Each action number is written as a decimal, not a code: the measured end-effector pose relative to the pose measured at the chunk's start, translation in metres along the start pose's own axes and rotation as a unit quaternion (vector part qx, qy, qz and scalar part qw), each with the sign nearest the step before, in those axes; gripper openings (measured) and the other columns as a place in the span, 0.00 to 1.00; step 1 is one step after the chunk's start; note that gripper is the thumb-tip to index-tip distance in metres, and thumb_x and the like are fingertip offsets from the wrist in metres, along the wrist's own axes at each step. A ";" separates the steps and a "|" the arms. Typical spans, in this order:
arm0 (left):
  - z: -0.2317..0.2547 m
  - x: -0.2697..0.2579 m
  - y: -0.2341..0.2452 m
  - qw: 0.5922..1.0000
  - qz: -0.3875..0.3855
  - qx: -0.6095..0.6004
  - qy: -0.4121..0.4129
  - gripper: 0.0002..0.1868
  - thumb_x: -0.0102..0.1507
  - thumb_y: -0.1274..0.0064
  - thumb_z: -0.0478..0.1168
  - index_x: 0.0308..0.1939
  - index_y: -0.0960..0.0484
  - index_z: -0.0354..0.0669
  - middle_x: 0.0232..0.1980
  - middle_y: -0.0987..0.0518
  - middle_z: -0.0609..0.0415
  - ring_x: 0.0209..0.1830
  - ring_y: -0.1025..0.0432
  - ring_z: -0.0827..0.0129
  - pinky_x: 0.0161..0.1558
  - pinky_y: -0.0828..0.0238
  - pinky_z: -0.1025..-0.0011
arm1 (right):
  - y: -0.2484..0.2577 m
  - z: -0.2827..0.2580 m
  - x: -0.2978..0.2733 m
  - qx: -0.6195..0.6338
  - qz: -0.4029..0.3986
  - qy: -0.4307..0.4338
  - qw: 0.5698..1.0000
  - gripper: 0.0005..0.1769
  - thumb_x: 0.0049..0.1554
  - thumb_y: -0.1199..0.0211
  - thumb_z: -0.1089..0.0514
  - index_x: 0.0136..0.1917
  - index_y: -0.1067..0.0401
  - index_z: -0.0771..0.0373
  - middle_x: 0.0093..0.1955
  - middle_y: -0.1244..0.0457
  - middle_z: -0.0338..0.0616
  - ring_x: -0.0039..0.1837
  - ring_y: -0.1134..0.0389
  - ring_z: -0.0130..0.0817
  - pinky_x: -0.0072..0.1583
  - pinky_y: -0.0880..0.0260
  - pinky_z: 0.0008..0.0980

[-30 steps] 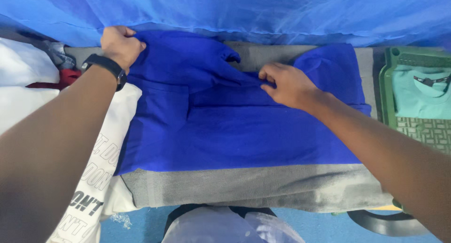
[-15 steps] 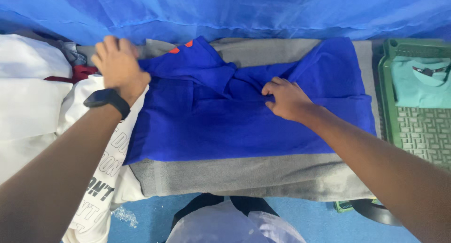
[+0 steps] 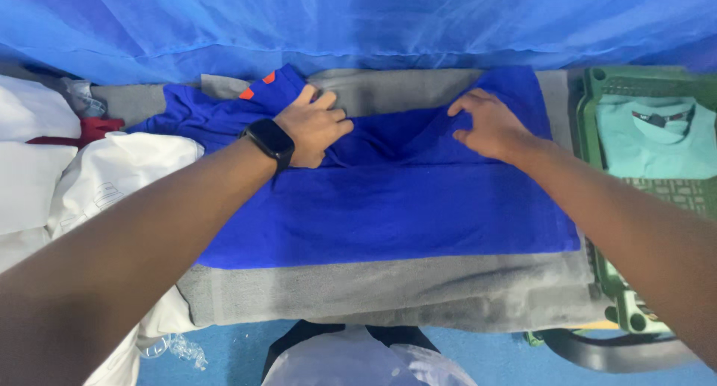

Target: The person folds a blue polo shirt on a gray surface, smoothing and aligning it before folding it into a compact rectangle. The folded shirt is then placed into a green plastic basket. The person then picks up a white t-shirt and begins to unfold it.

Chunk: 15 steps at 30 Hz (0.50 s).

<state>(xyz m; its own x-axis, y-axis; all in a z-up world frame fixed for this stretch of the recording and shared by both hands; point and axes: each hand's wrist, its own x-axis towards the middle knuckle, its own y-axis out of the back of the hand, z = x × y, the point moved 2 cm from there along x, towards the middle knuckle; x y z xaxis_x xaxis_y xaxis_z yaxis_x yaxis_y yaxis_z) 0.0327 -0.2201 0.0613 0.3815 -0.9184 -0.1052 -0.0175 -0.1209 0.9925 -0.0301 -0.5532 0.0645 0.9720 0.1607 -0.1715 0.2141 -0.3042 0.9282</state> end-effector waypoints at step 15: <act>-0.088 -0.014 -0.001 0.967 0.098 -0.062 0.228 0.19 0.64 0.40 0.54 0.42 0.12 0.40 0.46 0.18 0.51 0.57 0.32 0.55 0.57 0.42 0.53 | 0.011 0.161 0.111 -0.104 -0.065 0.158 0.980 0.27 0.50 0.31 0.59 0.64 0.27 0.52 0.73 0.40 0.46 0.74 0.42 0.52 0.71 0.41 0.48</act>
<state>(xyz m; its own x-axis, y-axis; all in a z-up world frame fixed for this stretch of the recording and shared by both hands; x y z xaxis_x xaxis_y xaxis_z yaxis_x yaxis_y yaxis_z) 0.1089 -0.1735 0.0676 0.7504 -0.6541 0.0953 -0.0302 0.1102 0.9935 0.0963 -0.6904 0.0027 0.8524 0.4779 -0.2119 0.2775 -0.0702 0.9581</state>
